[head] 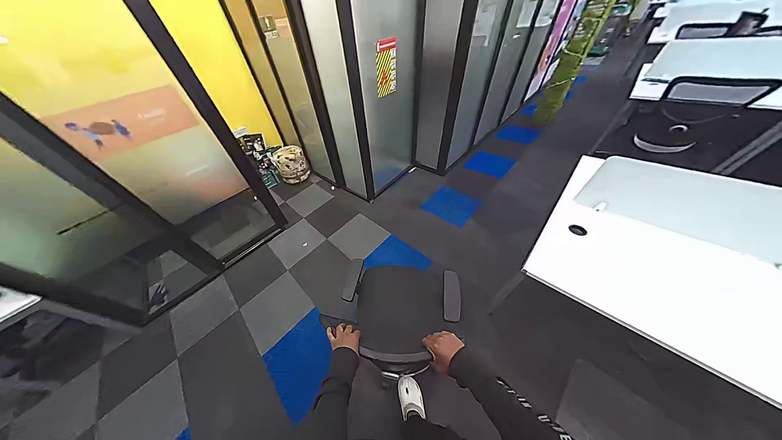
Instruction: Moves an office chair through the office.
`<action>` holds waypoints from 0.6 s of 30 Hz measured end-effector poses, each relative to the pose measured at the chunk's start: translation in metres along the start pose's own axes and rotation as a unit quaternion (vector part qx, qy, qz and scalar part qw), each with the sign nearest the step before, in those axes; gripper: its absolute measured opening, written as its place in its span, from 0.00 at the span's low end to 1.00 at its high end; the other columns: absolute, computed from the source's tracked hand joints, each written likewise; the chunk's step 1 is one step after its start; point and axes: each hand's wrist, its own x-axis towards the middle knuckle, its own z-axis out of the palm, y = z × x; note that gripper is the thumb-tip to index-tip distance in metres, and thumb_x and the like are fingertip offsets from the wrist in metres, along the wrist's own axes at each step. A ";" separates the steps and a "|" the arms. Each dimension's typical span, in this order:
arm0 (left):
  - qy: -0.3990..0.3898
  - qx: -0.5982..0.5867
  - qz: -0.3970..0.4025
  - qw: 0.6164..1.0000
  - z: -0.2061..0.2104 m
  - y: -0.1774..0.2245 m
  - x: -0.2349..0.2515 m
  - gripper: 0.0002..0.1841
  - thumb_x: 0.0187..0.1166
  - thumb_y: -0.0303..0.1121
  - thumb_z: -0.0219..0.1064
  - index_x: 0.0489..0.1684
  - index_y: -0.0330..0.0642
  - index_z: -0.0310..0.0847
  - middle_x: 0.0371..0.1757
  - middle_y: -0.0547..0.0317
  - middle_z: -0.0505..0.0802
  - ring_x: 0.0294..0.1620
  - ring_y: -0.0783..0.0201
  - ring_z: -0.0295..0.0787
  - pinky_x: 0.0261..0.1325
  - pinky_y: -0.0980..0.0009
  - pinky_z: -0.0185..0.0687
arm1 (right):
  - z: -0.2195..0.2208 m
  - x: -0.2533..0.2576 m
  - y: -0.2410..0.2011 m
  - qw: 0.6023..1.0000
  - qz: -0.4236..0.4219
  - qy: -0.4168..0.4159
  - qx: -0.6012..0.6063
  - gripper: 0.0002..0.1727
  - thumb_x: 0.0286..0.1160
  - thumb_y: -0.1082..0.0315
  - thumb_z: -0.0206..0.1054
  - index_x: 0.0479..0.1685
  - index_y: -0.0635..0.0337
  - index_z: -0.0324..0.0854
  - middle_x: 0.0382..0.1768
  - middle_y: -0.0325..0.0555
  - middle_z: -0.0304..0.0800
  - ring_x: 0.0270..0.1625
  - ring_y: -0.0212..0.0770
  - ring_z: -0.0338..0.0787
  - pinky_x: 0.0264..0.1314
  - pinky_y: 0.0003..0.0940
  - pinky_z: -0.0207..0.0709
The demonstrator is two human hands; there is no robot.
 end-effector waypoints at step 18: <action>0.041 0.074 0.044 0.995 -0.131 0.040 0.210 0.41 0.50 0.46 0.83 0.76 0.73 0.81 0.83 0.70 0.80 0.92 0.44 0.59 0.86 0.21 0.40 | -0.094 0.149 0.125 0.997 0.064 0.014 0.051 0.28 0.66 0.57 0.77 0.66 0.60 0.82 0.62 0.57 0.91 0.69 0.59 0.88 0.72 0.64 0.78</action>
